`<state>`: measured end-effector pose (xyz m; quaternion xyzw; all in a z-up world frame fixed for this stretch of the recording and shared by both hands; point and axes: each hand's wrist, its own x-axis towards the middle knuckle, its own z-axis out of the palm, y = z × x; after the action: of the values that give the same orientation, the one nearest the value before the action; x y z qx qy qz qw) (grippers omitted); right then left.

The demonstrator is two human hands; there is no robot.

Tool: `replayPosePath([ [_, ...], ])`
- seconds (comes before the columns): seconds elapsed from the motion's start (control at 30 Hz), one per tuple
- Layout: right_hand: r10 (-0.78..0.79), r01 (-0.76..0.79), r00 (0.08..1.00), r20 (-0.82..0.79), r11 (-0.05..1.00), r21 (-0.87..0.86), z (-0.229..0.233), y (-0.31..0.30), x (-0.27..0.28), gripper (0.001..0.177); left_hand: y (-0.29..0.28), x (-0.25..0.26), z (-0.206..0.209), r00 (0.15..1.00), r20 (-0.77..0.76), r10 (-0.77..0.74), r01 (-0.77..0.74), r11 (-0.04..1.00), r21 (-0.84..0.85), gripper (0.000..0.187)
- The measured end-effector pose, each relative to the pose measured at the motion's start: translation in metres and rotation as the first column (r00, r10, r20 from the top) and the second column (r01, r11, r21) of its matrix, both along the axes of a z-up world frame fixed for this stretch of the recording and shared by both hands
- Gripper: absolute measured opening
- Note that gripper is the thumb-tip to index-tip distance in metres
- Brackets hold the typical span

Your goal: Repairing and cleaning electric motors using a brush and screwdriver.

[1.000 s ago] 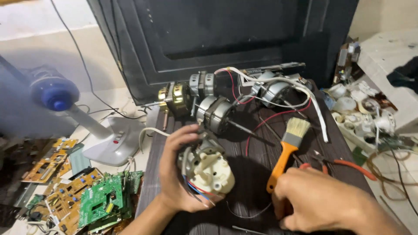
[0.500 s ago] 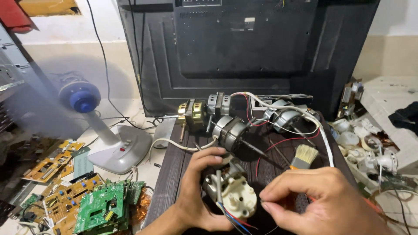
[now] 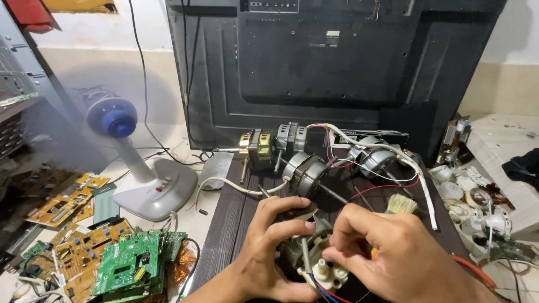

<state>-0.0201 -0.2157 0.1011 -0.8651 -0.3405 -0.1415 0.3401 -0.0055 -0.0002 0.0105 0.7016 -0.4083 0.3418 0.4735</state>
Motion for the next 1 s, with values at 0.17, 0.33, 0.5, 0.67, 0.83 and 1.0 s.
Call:
replayPosePath([
  [0.17,-0.038,0.038,0.999,0.015,0.999,0.002,0.003,0.004,-0.002,0.018,0.000,-0.001,0.009,0.998,0.061,-0.004,0.005,1.000,-0.019,0.076],
  [0.33,0.060,-0.053,0.974,0.218,0.998,-0.038,0.005,0.013,-0.003,0.019,0.002,0.001,0.007,0.994,0.105,0.004,0.000,0.999,-0.038,0.071],
  [0.5,0.127,-0.147,0.980,0.152,0.981,0.124,0.006,0.019,0.003,0.011,0.002,0.001,0.005,0.993,0.110,0.037,-0.035,0.999,-0.016,0.074],
  [0.67,0.146,-0.169,0.981,0.129,0.967,0.193,-0.008,0.010,0.005,0.011,0.002,0.000,0.008,0.992,0.110,0.059,-0.064,0.997,0.038,0.072],
  [0.83,0.198,-0.245,0.948,0.248,0.953,0.178,-0.016,0.004,0.009,0.017,0.000,-0.001,0.009,0.989,0.120,0.090,-0.097,0.994,0.058,0.062],
  [1.0,0.089,-0.121,0.987,0.130,0.958,0.258,-0.013,0.009,0.005,0.015,0.000,-0.002,0.007,0.992,0.090,0.088,-0.095,0.992,0.082,0.063],
])
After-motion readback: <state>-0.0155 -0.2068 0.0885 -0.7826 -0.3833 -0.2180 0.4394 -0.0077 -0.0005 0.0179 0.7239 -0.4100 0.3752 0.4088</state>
